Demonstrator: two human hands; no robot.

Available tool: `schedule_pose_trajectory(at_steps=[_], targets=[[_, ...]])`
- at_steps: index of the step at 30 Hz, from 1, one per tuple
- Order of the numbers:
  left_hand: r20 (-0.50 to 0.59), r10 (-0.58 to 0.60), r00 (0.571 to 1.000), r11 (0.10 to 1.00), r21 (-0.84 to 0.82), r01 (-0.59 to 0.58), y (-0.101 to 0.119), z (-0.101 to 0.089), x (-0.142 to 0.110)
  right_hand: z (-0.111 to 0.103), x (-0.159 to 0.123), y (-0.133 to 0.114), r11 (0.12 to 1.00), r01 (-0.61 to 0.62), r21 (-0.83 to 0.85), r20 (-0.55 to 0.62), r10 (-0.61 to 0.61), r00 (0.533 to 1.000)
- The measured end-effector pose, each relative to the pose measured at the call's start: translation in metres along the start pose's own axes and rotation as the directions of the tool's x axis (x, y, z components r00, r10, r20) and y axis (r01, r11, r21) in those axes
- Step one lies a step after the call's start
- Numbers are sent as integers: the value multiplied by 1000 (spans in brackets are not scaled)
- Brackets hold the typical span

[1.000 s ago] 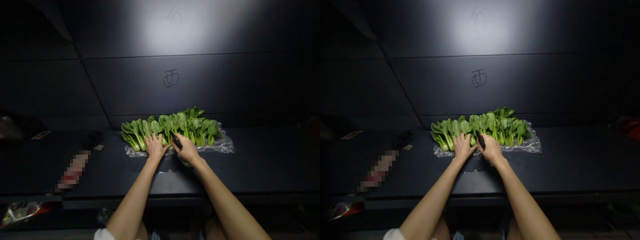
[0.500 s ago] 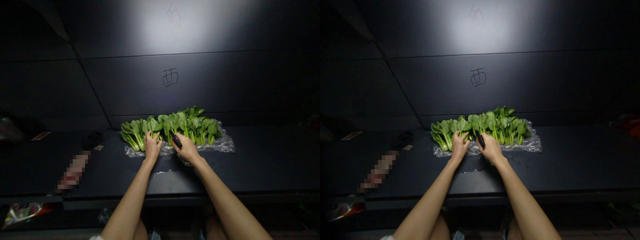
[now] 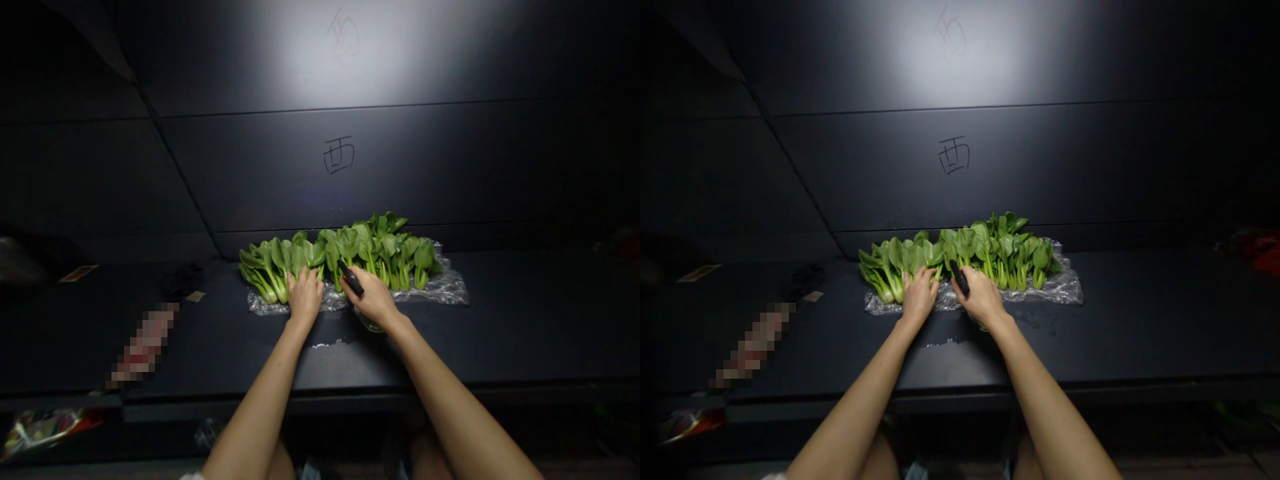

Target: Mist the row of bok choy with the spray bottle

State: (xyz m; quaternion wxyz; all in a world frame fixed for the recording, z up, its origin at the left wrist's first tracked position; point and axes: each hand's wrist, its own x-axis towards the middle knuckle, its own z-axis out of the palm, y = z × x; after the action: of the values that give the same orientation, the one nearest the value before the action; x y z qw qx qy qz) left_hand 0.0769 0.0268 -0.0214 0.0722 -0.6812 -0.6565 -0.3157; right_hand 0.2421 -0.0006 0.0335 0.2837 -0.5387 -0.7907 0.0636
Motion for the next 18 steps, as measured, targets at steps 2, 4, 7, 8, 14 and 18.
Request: schedule_pose_trajectory(at_steps=[2,4,7,8,14,18], targets=[[-34,-11,999,994,105,15,5,-4,-4,-1,0,0,1000,2,-1,11,-2,1000],[-55,-23,998,983,178,32,9,-9,-5,-2,-1,-1,1000,-2,-5,22,2,1000],[-47,-76,996,975,206,84,6,-15,-1,-4,-1,-2,1000,-13,-4,33,13,999],[-45,-96,994,978,184,103,4,-17,1,-4,-1,-2,1000,-13,-3,38,13,999],[-53,-200,978,979,-57,197,-11,-19,6,-3,0,-4,1000,21,-13,46,-20,999],[-35,-149,988,989,19,150,-11,-19,2,-2,-1,-7,998,32,-48,91,-27,996]])
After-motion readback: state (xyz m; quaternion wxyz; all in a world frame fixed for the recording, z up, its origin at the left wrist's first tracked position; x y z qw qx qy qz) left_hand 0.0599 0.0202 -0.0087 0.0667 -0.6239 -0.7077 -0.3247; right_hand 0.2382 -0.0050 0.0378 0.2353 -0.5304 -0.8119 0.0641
